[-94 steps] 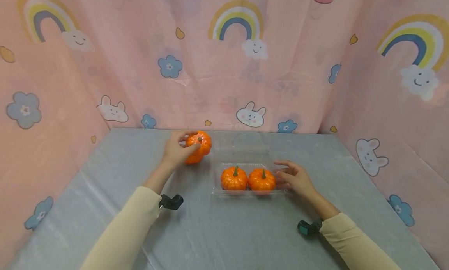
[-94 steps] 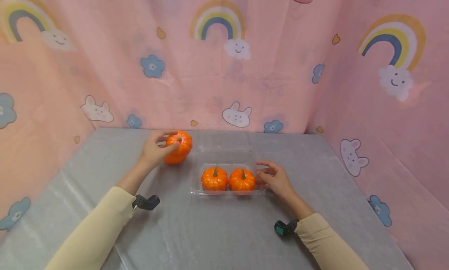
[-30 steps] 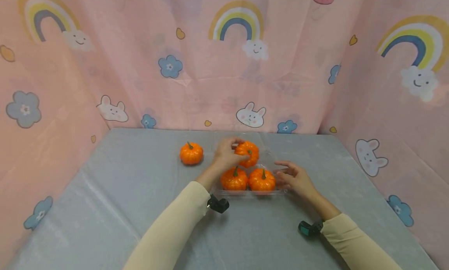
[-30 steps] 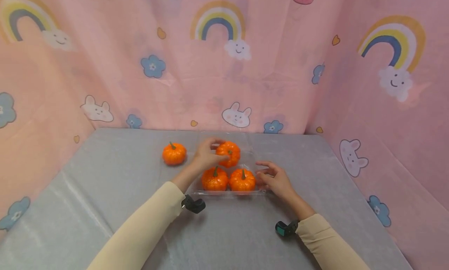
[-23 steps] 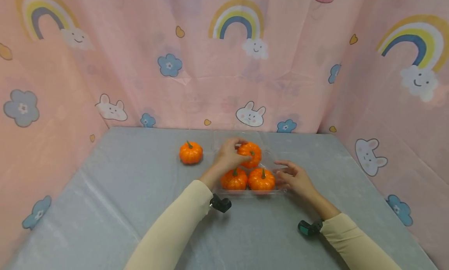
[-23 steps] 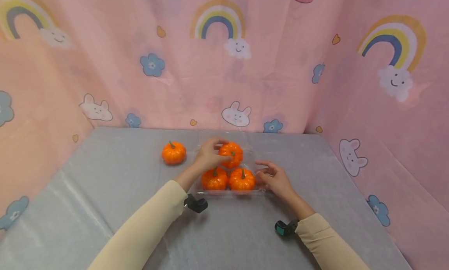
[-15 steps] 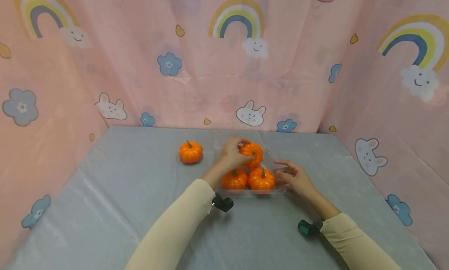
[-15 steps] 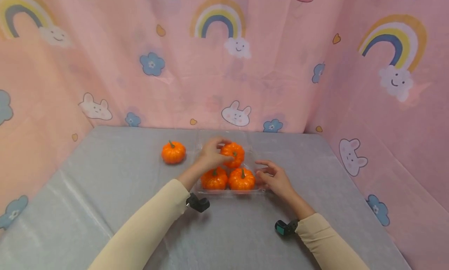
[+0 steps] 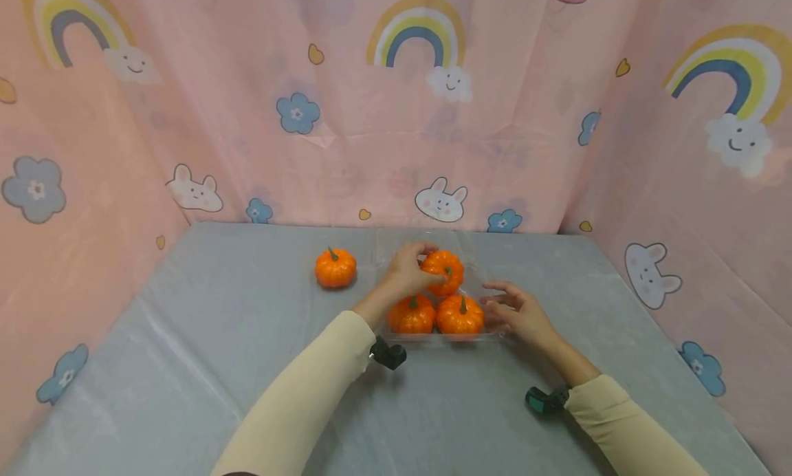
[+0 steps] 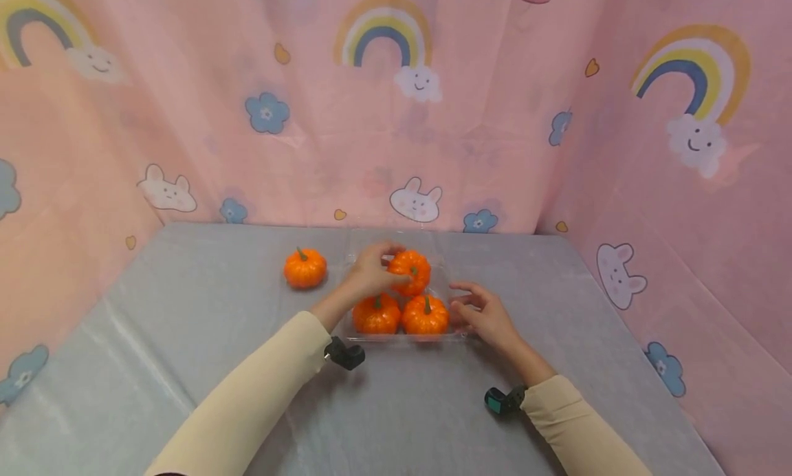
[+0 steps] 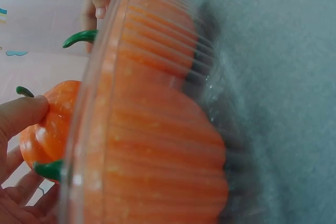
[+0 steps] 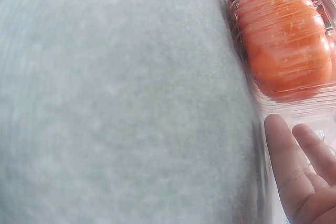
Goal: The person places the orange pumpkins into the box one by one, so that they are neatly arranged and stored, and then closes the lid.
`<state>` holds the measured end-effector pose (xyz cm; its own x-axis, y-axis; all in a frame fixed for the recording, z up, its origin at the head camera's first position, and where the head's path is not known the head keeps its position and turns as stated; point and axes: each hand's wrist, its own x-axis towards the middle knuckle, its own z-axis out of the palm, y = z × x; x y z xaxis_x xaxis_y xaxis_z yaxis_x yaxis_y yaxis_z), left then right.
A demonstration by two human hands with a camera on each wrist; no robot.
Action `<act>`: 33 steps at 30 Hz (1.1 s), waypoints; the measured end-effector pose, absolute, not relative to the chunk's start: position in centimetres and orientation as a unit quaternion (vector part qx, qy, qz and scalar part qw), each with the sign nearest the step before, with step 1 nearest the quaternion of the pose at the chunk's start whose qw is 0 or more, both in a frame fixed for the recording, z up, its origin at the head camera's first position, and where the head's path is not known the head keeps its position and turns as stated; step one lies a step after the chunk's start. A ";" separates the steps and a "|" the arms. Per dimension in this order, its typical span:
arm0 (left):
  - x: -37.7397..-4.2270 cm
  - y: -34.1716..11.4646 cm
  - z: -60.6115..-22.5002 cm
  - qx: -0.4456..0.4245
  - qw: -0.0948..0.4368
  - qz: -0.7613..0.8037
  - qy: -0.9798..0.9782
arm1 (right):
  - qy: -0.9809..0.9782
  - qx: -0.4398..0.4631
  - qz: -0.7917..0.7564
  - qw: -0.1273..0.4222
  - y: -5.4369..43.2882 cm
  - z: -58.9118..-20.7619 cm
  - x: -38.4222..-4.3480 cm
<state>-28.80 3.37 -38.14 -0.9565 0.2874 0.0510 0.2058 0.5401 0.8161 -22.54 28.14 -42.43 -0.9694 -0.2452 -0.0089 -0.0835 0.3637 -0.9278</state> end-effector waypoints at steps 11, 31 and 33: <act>-28.9 2.9 -38.0 0.148 0.065 0.460 0.873 | 0.818 -0.107 -0.561 0.065 28.1 -42.7 -22.6; -28.8 3.2 -38.1 0.140 0.047 0.485 0.862 | 0.826 -0.102 -0.550 0.060 28.1 -42.7 -22.6; -28.8 3.2 -38.1 0.141 0.041 0.479 0.866 | 0.827 -0.103 -0.550 0.059 28.1 -42.6 -22.5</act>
<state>-28.81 3.24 -38.09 -0.9569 0.2833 0.0644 0.2051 0.5018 0.8403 -22.55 28.06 -42.65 -0.9719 -0.2347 0.0161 -0.1055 0.3738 -0.9215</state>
